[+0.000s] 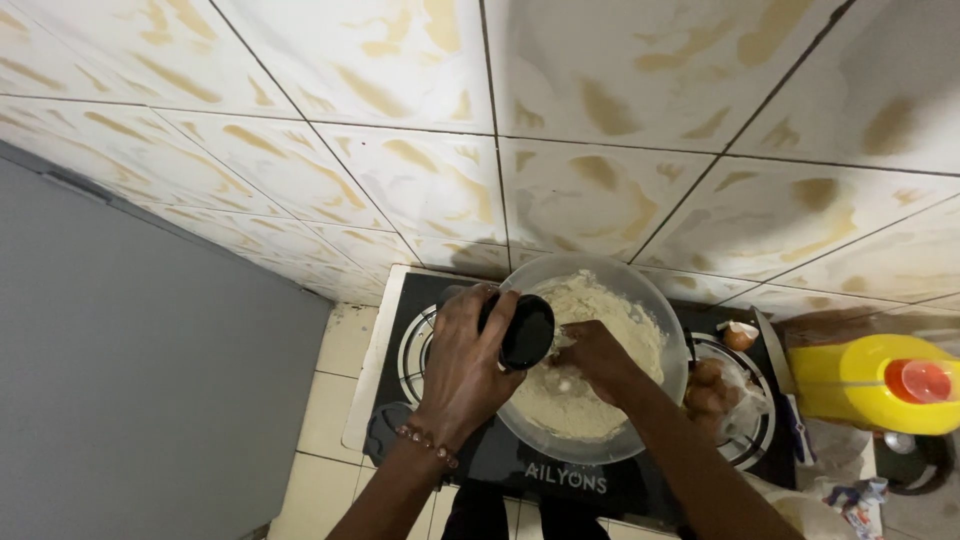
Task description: Mixing flour, eggs, and liquid in a bowl by hand to create dough
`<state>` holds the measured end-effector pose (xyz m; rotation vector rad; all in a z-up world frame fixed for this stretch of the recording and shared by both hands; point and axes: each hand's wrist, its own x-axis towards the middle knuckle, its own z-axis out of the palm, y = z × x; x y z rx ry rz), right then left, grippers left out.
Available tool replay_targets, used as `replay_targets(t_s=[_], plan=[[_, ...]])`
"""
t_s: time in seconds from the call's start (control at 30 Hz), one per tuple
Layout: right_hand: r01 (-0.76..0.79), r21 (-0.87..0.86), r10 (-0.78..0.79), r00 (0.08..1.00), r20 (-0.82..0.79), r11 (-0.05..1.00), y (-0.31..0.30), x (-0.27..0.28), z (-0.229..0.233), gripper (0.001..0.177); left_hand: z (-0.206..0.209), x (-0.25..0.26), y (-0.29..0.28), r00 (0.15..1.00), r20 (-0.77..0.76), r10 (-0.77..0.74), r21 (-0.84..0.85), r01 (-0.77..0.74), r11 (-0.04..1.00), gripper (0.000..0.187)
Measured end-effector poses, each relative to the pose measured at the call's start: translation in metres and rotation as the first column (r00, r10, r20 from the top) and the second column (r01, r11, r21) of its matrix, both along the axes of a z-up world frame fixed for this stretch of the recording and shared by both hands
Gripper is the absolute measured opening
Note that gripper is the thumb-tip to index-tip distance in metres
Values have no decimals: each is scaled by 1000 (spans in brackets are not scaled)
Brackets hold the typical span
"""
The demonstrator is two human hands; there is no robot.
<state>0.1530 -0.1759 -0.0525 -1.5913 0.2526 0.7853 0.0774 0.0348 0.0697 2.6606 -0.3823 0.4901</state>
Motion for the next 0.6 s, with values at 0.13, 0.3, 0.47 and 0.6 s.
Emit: replay_targets(t_s=[0.13,0.3,0.47,0.6], plan=[[111,52,-112,994,4,992,1,-2,2,56,4,-1,-3,1000,10,0,23,0,1000,115],[103,28,-103,995,-14,994,-1,-9,41,58,6,-1,-2,1000,2,9,40,-9,999,113],[121,198,-109,992,-68,973,9,-21,76,30,7,-1,-2,999,-36,14,-9,-15,1000,110],[55,212,-52,998,-17,976,3,-14,37,26,-2,2,-2,1000,-8,12,8,-12,1000,112]])
